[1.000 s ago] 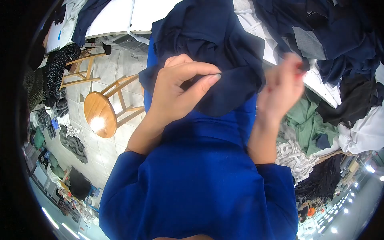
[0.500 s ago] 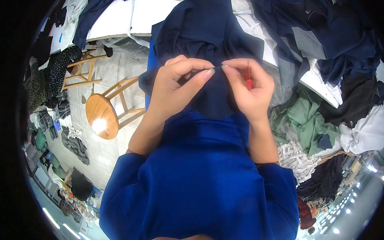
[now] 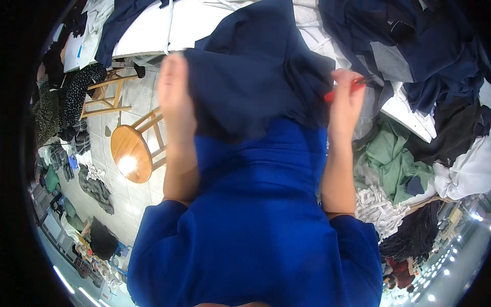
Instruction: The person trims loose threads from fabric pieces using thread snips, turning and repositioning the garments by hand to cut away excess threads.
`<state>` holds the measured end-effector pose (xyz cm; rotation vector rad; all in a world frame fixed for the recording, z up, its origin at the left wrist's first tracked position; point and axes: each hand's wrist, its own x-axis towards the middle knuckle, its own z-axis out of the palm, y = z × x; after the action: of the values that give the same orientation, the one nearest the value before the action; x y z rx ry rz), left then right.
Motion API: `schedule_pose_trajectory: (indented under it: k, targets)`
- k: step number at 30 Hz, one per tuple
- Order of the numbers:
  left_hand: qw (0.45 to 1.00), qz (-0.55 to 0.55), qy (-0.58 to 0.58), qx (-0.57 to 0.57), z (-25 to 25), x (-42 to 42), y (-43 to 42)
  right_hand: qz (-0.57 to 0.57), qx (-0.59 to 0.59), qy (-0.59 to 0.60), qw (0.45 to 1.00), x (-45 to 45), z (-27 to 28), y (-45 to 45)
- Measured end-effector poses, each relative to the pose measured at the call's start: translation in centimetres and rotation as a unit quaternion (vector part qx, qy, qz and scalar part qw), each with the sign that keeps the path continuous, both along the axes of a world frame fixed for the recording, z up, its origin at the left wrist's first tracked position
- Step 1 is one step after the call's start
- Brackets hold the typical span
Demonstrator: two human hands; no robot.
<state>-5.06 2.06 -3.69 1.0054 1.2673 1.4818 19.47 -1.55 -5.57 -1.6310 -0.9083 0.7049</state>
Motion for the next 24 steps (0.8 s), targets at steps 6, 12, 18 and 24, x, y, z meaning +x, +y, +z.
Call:
schedule_pose_trajectory:
  k: [6,12,18,24]
  targets:
    - [0.991,-0.051,-0.098,-0.077,-1.2,-4.7,1.3,0.137,0.048,-0.132,0.98,-1.4,-3.5,-0.4]
    - [0.965,-0.164,-0.158,-0.128,-0.3,-0.1,-0.5,0.261,0.108,0.039,0.959,-5.0,2.7,-0.2]
    - [0.952,-0.237,-0.169,-0.092,0.5,1.5,-1.1,0.284,0.01,0.031,0.958,-6.8,5.9,-0.5]
    - [0.952,-0.258,-0.153,-0.067,0.7,1.5,-1.4,0.314,0.058,-0.095,0.943,-7.4,5.7,-0.2]
